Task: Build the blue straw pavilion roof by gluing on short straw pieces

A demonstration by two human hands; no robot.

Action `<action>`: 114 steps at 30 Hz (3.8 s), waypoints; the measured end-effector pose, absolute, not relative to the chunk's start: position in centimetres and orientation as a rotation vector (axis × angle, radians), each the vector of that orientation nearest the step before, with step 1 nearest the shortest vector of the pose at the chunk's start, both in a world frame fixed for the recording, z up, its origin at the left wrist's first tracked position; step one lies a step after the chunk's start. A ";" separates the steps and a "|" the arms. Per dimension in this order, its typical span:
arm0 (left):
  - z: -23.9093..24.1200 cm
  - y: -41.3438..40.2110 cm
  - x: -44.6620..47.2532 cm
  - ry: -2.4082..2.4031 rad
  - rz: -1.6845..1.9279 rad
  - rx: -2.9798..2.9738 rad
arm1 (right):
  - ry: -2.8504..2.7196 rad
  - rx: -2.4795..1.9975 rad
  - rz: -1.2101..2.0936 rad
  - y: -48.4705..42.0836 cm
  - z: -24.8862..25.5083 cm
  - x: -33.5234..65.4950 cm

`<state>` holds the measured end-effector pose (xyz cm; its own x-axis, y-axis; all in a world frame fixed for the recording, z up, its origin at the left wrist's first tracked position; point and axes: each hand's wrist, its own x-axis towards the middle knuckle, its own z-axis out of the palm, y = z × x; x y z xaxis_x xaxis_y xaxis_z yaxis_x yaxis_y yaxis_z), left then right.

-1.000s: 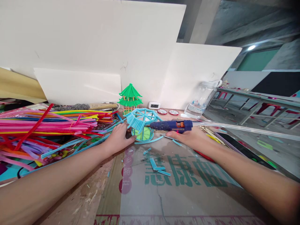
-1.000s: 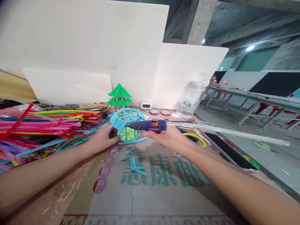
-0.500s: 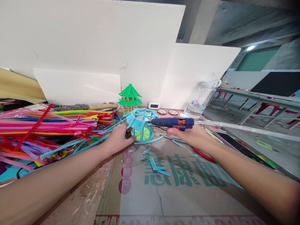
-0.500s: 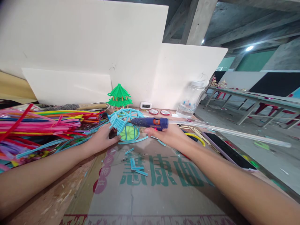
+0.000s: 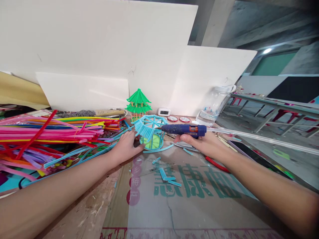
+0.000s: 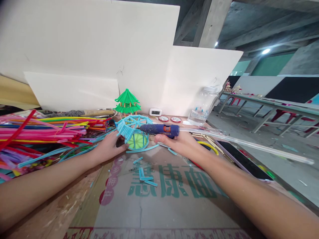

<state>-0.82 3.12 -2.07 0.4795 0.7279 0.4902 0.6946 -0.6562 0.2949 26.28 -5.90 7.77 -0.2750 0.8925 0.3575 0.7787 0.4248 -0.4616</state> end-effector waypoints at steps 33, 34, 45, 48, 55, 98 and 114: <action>-2.1 3.0 -0.8 1.297 0.902 2.629 | -2.020 -1.239 0.459 -5.4 7.0 25.7; -2.1 3.0 -0.8 1.300 0.902 2.631 | -2.023 -1.248 0.461 -5.5 7.1 25.7; -1.8 2.8 -0.7 1.313 0.913 2.651 | -2.037 -1.218 0.501 -5.7 7.3 25.2; -1.8 2.7 -0.7 1.321 0.914 2.648 | -2.045 -1.198 0.505 -5.8 7.5 25.2; -2.0 2.9 -0.7 1.323 0.906 2.664 | -2.004 -1.291 0.447 -5.6 7.2 25.5; -1.8 2.8 -0.6 1.313 0.922 2.667 | -1.997 -1.311 0.284 -5.4 6.9 26.0; -1.9 2.7 -0.5 1.469 0.916 2.613 | -1.691 -1.519 0.553 2.9 6.3 30.6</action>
